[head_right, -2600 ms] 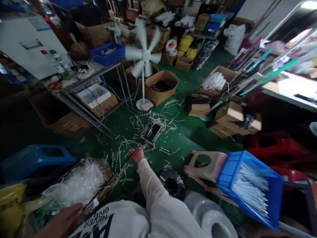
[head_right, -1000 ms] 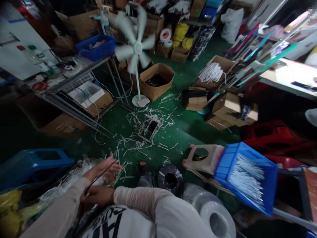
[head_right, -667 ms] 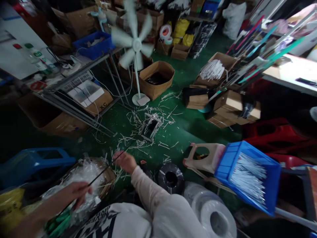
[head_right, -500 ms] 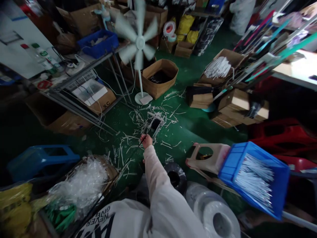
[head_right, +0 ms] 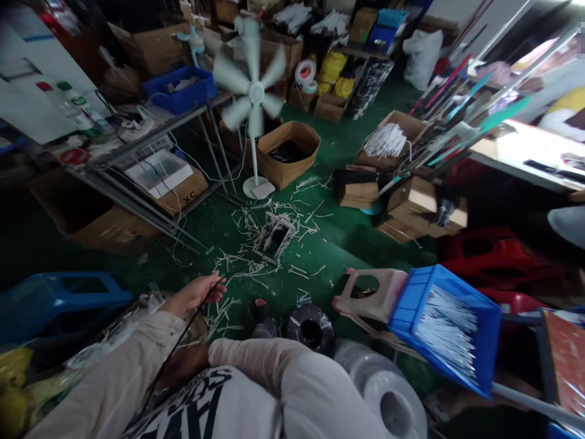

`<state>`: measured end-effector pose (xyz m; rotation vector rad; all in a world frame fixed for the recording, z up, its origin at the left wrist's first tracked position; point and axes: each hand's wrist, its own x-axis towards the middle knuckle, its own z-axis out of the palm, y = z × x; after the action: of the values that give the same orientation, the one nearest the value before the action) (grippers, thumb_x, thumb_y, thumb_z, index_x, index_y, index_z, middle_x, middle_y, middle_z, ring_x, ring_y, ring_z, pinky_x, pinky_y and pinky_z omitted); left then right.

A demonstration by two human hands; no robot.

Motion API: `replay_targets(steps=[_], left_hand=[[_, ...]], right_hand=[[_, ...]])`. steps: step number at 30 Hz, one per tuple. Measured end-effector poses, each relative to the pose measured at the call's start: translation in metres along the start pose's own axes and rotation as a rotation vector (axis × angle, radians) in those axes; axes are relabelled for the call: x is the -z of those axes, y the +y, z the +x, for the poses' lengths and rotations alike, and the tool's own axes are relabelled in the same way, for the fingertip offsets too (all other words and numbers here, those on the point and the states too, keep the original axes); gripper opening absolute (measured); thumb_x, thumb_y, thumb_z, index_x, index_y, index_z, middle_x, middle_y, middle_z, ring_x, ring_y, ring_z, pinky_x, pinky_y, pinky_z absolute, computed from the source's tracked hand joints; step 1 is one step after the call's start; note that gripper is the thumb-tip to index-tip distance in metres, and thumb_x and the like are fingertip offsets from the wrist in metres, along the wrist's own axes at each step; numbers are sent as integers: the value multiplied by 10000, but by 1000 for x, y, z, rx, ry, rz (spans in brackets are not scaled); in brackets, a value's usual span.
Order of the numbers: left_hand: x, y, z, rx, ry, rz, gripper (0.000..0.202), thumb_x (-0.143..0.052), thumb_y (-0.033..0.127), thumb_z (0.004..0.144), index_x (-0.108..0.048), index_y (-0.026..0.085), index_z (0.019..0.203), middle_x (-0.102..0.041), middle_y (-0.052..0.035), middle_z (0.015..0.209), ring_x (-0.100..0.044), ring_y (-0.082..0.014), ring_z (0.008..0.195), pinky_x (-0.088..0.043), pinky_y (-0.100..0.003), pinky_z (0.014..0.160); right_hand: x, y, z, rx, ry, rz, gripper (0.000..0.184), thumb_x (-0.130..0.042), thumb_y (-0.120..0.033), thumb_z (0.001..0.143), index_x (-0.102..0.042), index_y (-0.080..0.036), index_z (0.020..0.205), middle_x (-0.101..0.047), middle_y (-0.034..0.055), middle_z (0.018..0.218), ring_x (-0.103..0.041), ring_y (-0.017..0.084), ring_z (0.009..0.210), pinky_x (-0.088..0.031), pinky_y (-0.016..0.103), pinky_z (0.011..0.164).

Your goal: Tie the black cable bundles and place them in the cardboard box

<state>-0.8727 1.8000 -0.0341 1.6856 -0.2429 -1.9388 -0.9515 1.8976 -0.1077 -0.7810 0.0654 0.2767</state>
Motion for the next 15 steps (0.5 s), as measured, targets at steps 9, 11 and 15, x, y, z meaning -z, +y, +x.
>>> replay_targets(steps=[9, 11, 15], left_hand=[[43, -49, -108, -99, -81, 309, 527, -546, 646, 767, -645, 150, 917, -606, -6, 584, -531, -126, 498, -415, -234, 511], [64, -81, -128, -31, -92, 345, 522, -513, 659, 776, -661, 181, 928, -630, -21, 627, -577, -165, 560, -467, -278, 583], [88, -135, -137, -46, 104, 510, 551, -475, 725, 730, -684, 222, 813, -694, -46, 698, -661, -238, 674, -533, -334, 658]], right_hand=[[129, -104, -132, 708, 1128, 827, 132, -422, -130, 839, -527, -170, 772, -624, -8, 654, -597, 87, 571, -500, 195, 577], [156, -118, -143, 704, 1234, 839, 151, -422, -113, 849, -482, -186, 732, -540, -57, 525, -520, 67, 447, -446, 154, 474], [170, -122, -137, 649, 1328, 815, 105, -474, -137, 854, -477, -186, 761, -566, -55, 515, -531, 82, 420, -423, 163, 418]])
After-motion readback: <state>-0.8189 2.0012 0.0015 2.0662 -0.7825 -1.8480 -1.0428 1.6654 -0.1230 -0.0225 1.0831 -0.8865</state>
